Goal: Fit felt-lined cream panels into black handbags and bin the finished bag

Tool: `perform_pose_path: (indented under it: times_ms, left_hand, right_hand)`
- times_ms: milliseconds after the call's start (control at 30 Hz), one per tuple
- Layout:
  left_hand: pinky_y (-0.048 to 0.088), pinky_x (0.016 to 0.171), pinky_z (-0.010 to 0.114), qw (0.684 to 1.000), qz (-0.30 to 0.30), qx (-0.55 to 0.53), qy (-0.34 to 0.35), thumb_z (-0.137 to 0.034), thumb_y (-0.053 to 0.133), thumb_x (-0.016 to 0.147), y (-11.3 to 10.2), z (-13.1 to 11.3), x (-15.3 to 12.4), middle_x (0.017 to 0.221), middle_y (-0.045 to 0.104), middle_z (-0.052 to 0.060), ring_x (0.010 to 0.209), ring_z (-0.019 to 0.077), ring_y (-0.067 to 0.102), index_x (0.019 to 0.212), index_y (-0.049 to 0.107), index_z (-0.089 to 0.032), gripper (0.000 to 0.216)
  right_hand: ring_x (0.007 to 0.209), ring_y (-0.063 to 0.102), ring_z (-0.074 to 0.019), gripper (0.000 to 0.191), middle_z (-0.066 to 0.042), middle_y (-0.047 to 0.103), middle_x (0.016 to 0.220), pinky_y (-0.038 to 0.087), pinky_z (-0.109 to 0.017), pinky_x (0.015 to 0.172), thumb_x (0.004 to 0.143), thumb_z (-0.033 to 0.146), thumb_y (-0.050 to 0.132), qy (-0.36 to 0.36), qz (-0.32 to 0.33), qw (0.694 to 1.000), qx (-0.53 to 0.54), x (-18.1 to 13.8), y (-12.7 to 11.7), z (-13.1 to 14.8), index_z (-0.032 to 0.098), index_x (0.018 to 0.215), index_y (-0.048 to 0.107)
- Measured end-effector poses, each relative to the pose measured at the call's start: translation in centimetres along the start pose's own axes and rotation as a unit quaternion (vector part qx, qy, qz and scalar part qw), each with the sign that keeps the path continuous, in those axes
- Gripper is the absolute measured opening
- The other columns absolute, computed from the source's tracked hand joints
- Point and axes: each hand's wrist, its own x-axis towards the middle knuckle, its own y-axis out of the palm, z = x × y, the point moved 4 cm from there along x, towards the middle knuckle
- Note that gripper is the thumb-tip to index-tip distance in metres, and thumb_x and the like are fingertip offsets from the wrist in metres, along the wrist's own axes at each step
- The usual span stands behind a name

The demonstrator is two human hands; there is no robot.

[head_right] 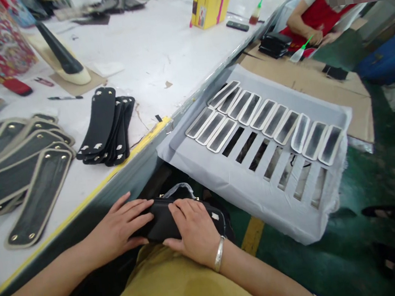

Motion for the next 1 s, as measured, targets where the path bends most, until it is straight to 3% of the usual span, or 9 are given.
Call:
perform_pose_path:
  times_ms: [167, 667, 1000]
  left_hand:
    - [0.012, 0.111, 0.049, 1.000, -0.002, 0.008, 0.022, -0.046, 0.069, 0.071, 0.5, -0.9, 1.0, 0.129, 0.056, 0.007, 0.118, 0.0247, 0.049, 0.098, 0.059, -0.024, 0.036]
    - [0.015, 0.111, 0.049, 0.999, -0.005, 0.018, 0.046, -0.043, 0.068, 0.073, 1.0, -2.9, 2.9, 0.126, 0.058, 0.008, 0.116, 0.0235, 0.050, 0.093, 0.059, -0.021, 0.030]
    - [0.016, 0.111, 0.050, 0.998, -0.005, 0.011, 0.068, -0.042, 0.069, 0.071, 2.2, -5.1, 4.8, 0.126, 0.058, 0.009, 0.117, 0.0242, 0.049, 0.089, 0.058, -0.020, 0.030]
  right_hand:
    - [0.113, 0.043, -0.0304, 0.072, -0.014, 0.051, 0.123, 0.036, -0.046, 0.097, 0.067, 0.049, 0.071, 0.015, 0.004, 1.000, -0.012, -0.6, -0.3, -0.6, 0.012, 0.125, 0.049]
    - [0.111, 0.046, -0.0307, 0.065, -0.015, 0.053, 0.121, 0.037, -0.047, 0.096, 0.073, 0.050, 0.066, 0.022, -0.001, 1.000, -0.018, -2.9, -1.6, -2.5, 0.013, 0.124, 0.052]
    - [0.112, 0.045, -0.0291, 0.062, -0.013, 0.054, 0.120, 0.029, -0.048, 0.104, 0.073, 0.048, 0.065, 0.037, -0.022, 0.999, -0.018, -4.4, -2.1, -3.7, 0.014, 0.123, 0.052]
